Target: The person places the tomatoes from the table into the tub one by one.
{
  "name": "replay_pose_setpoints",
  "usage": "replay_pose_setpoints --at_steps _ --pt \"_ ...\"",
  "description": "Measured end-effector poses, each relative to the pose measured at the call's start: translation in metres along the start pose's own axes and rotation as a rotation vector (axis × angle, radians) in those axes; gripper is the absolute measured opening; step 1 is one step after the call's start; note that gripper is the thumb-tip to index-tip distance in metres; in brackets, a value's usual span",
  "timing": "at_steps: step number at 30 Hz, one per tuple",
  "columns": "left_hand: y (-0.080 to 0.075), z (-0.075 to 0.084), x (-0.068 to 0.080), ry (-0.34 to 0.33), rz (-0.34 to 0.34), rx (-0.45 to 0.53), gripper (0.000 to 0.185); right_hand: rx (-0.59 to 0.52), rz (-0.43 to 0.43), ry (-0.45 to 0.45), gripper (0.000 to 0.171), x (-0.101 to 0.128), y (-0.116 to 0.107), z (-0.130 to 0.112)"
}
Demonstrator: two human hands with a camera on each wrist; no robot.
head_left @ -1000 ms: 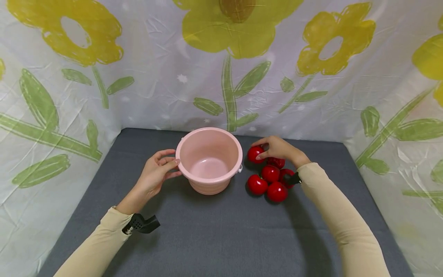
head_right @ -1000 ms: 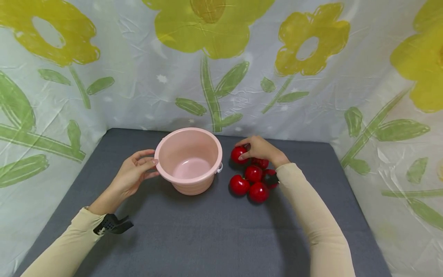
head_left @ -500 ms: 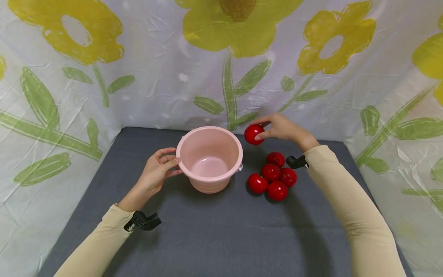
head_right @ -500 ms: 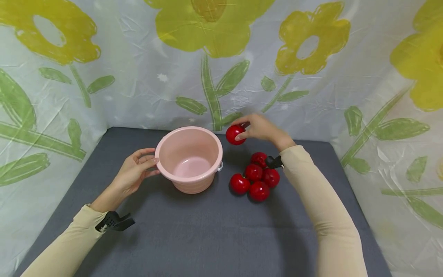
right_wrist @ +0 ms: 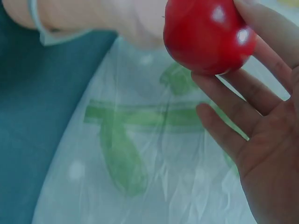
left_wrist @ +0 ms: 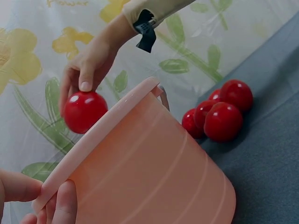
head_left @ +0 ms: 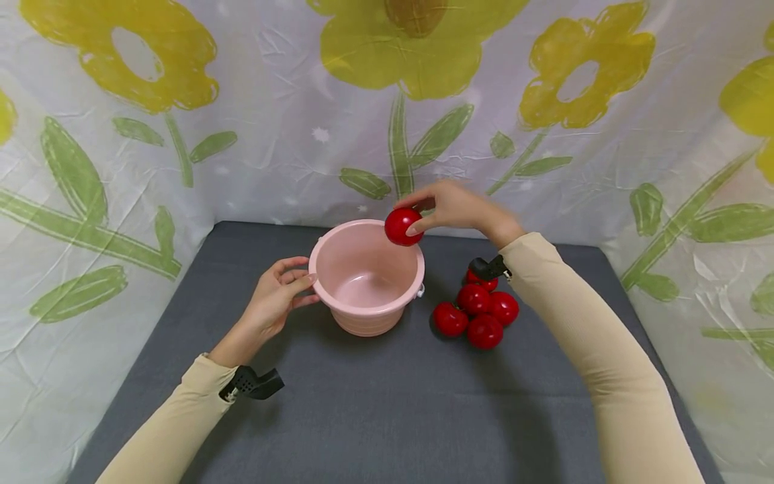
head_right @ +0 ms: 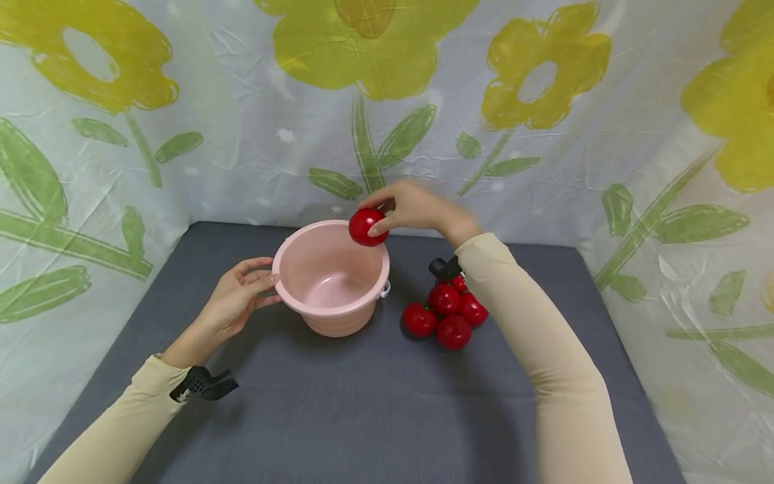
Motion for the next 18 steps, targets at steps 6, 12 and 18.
replay_pose_setpoints --at_steps 6,12,18 --pt "0.0 0.0 -0.001 -0.001 -0.001 0.013 0.046 0.006 -0.055 -0.084 0.047 -0.022 0.018 -0.024" --pt "0.001 0.0 -0.002 0.001 -0.006 0.008 0.043 -0.047 -0.123 -0.156 0.048 -0.038 0.038 -0.038" --pt "0.001 -0.002 -0.003 -0.003 -0.003 0.004 0.047 -0.103 -0.194 -0.199 0.049 -0.051 0.058 -0.045"
Point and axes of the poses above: each hand's wrist, its own x-axis away from the middle knuckle, its own y-axis out of the palm, z = x × y, the point moved 9 cm from there along -x, towards the middle knuckle, and after that the axes turned 7 degrees about x, right-handed, at the moved point
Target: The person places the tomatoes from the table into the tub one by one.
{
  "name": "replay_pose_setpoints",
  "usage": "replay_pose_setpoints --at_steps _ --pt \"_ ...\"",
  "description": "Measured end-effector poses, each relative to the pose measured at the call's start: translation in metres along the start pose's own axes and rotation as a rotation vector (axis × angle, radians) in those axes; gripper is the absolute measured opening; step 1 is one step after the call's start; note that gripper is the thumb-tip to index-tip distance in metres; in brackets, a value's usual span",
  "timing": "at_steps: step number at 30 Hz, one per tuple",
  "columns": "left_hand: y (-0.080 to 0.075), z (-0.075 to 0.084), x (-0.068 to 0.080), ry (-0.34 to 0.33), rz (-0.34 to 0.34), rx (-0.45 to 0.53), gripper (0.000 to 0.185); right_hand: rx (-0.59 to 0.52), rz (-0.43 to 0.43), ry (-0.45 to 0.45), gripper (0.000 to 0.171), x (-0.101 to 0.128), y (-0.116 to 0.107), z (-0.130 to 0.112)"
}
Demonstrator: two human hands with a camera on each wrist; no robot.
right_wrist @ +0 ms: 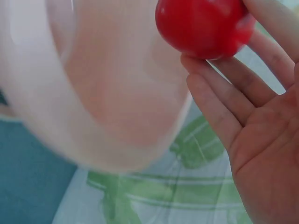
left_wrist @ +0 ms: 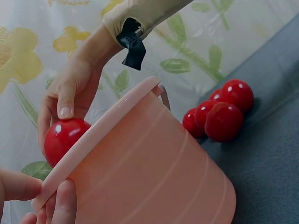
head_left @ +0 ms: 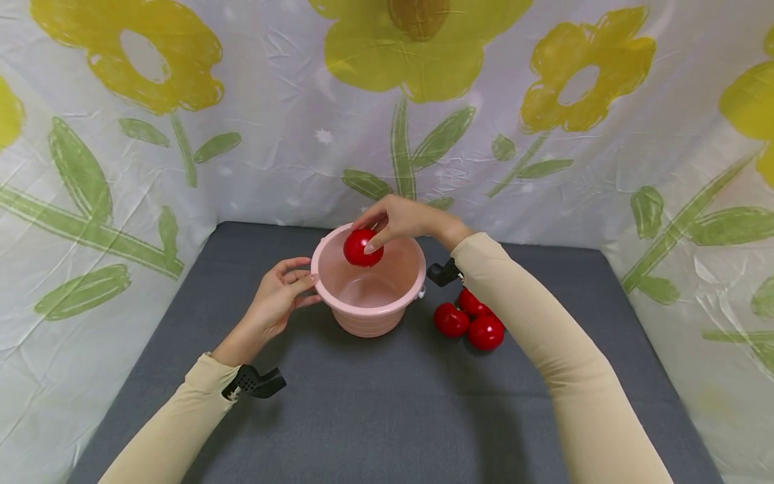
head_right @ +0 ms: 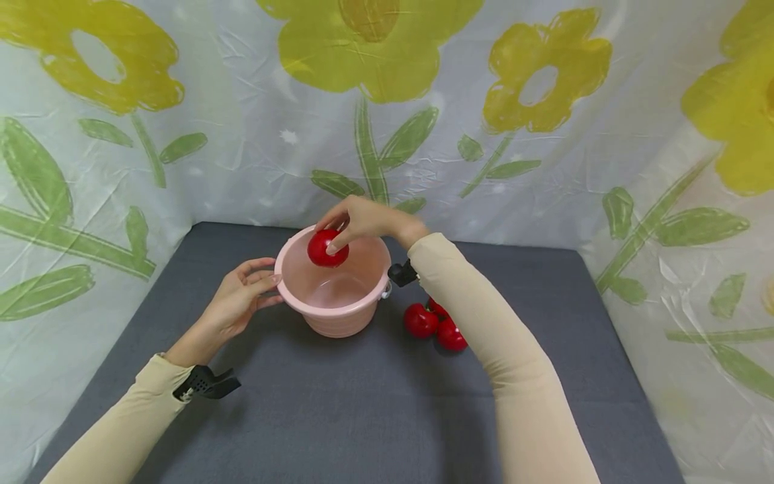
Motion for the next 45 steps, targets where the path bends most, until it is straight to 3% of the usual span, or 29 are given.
replay_pose_setpoints --at_steps 12,20,37,45 --pt "-0.002 -0.001 -0.001 -0.009 0.01 0.002 0.044 0.009 -0.084 0.05 0.047 -0.018 0.029 0.0" --pt "-0.002 -0.002 0.0 -0.016 0.016 -0.004 0.05 0.006 -0.125 0.028 0.04 -0.026 0.039 -0.002" --pt "-0.001 -0.002 0.0 -0.012 0.001 0.018 0.045 0.021 -0.107 0.015 0.038 -0.021 0.033 -0.007" --pt "0.0 -0.001 0.0 -0.012 -0.003 0.009 0.049 -0.027 -0.036 0.017 0.036 -0.01 0.003 -0.007"
Point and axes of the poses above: each hand's wrist, its own x-axis away from the middle knuckle, its own y-axis out of the palm, z = x × y, the point moved 9 cm from there along -x, towards the middle knuckle, and after that the axes turned 7 degrees about x, right-handed, at the moved point
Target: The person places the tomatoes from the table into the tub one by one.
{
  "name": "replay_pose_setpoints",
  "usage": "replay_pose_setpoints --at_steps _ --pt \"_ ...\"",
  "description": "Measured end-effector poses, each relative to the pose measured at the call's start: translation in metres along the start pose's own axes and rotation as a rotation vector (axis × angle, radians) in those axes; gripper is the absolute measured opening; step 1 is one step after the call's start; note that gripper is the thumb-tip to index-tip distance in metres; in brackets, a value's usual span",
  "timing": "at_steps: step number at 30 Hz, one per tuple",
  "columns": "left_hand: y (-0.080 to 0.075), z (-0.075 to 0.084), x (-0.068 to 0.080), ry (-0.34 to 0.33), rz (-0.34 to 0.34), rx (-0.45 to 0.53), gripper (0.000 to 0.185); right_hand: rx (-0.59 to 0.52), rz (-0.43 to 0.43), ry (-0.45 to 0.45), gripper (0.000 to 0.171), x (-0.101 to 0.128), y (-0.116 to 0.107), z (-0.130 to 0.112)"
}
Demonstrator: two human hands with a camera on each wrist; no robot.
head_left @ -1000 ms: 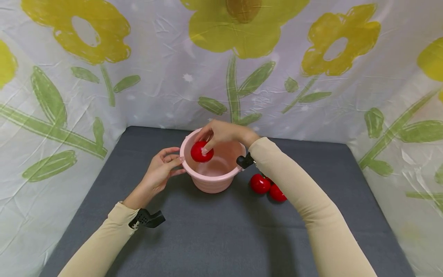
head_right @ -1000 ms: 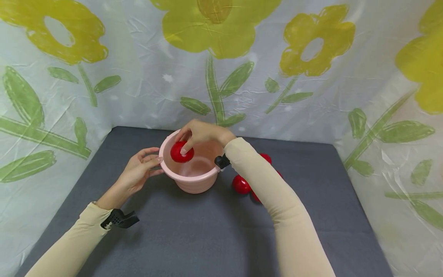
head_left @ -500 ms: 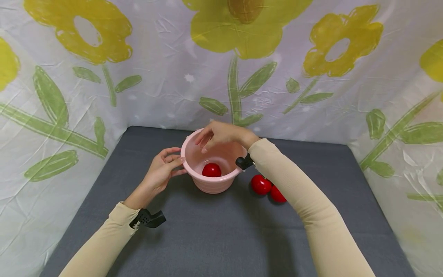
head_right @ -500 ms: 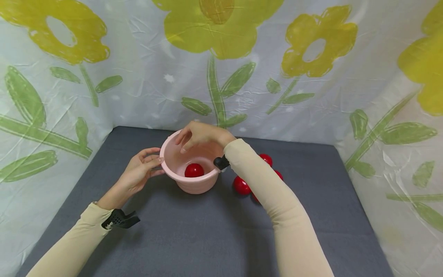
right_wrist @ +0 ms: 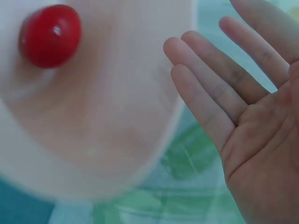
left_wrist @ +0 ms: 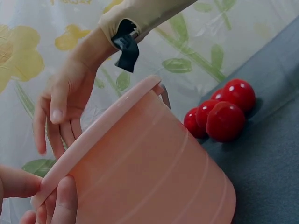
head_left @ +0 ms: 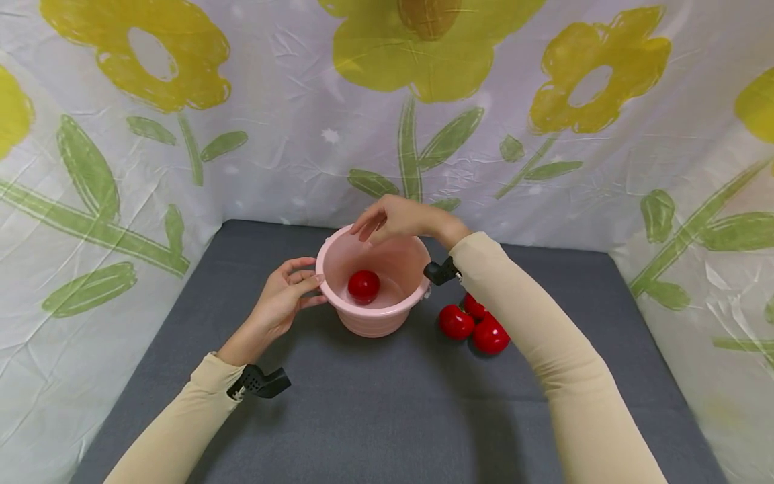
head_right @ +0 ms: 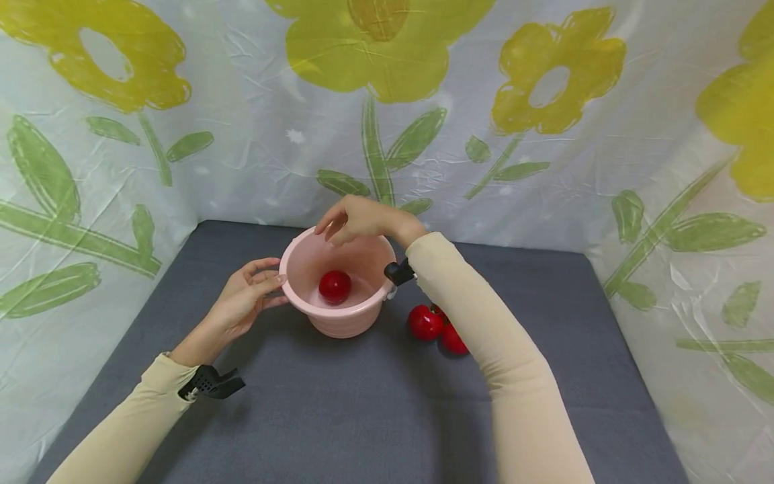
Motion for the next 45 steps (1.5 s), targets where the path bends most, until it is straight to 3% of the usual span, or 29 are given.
replay_pose_setpoints --at_steps 7,17,26,32,36,45 --pt "-0.001 0.0 0.0 0.002 -0.005 0.015 0.047 -0.051 0.089 0.048 0.038 0.031 -0.036 0.016" --pt "-0.003 -0.002 -0.002 -0.02 -0.016 0.026 0.051 -0.076 0.179 0.21 0.042 0.096 -0.053 0.072" --pt "-0.002 -0.004 -0.003 -0.008 -0.022 0.049 0.048 -0.093 0.248 0.321 0.043 0.144 -0.046 0.137" --pt "0.0 -0.004 -0.002 -0.002 -0.029 0.052 0.047 -0.035 0.232 0.423 0.05 0.173 -0.033 0.178" --pt "0.001 -0.005 -0.002 -0.003 -0.033 0.059 0.047 -0.014 0.224 0.433 0.053 0.186 -0.022 0.195" --pt "0.0 -0.006 -0.002 -0.003 -0.032 0.07 0.049 -0.078 0.199 0.456 0.055 0.2 0.002 0.22"
Point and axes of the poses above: each hand's wrist, its own x-axis away from the middle knuckle, its own y-axis out of the palm, z = x × y, the point moved 9 cm from there along -x, towards the middle knuckle, and after that the axes turned 7 degrees about x, right-handed, at the moved point
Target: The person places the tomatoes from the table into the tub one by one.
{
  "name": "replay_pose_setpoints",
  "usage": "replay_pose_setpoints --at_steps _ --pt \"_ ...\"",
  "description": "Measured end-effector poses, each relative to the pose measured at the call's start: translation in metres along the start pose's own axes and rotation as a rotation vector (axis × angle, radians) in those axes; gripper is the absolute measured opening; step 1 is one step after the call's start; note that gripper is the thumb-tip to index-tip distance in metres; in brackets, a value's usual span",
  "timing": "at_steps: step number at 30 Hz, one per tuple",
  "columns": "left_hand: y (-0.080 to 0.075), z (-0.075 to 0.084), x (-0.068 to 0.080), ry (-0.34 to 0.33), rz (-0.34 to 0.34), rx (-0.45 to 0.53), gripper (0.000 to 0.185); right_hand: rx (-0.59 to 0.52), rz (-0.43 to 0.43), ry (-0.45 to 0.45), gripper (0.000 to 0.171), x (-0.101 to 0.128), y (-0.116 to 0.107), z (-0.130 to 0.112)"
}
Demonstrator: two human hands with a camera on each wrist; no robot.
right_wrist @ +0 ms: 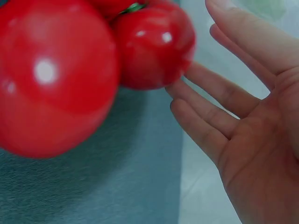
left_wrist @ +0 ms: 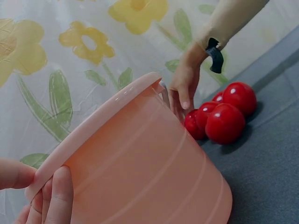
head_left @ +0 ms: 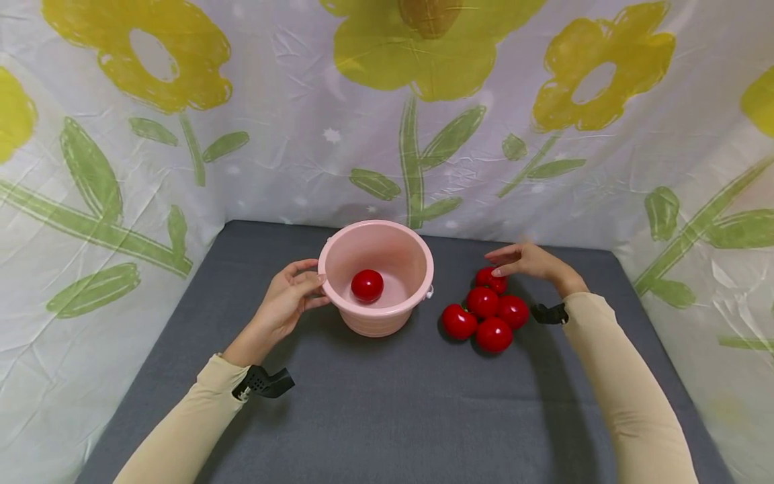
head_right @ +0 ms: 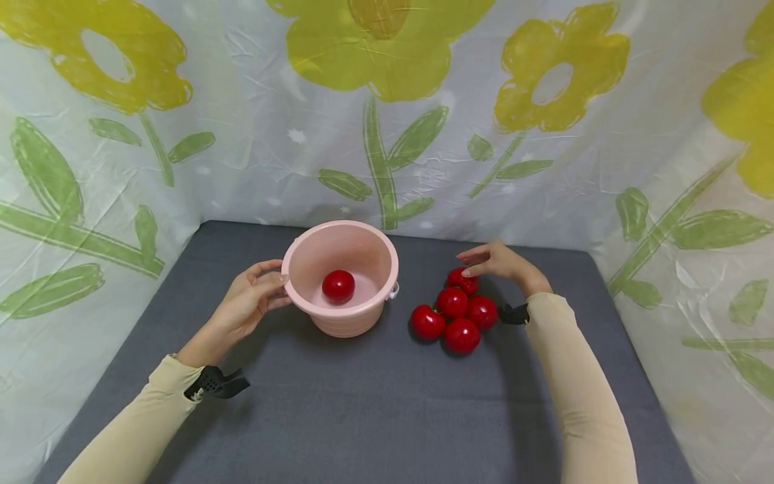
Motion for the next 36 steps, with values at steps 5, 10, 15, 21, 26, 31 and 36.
replay_pose_setpoints --at_steps 5,10,15,21,26,31,36 --pt "0.0 -0.001 0.0 0.004 -0.004 0.007 0.047 0.011 -0.002 0.015 0.055 0.003 0.007 0.01" --pt "0.0 -0.001 0.0 0.005 -0.009 0.014 0.045 0.004 0.002 0.006 0.054 0.003 0.012 0.014" --pt "0.002 -0.002 0.0 0.004 -0.009 0.015 0.044 -0.022 0.011 -0.005 0.055 0.004 0.013 0.014" --pt "0.003 -0.001 0.0 0.004 -0.016 0.016 0.045 -0.02 0.025 -0.003 0.054 0.003 0.013 0.015" --pt "0.004 -0.001 0.0 0.005 -0.014 0.012 0.047 0.003 0.025 0.01 0.054 0.003 0.006 0.011" --pt "0.003 -0.001 0.0 0.007 -0.012 0.013 0.048 0.024 0.039 -0.006 0.053 0.004 -0.011 -0.007" --pt "0.002 -0.001 0.0 0.011 -0.014 0.021 0.044 0.005 0.045 -0.034 0.053 0.001 -0.027 -0.031"
Point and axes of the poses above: each hand's wrist, its own x-axis away from the middle knuckle, its own y-axis out of the palm, z = x × y, the point moved 9 cm from there along -x, towards the middle knuckle, and after that the axes turned 7 degrees about x, right-handed, at the moved point
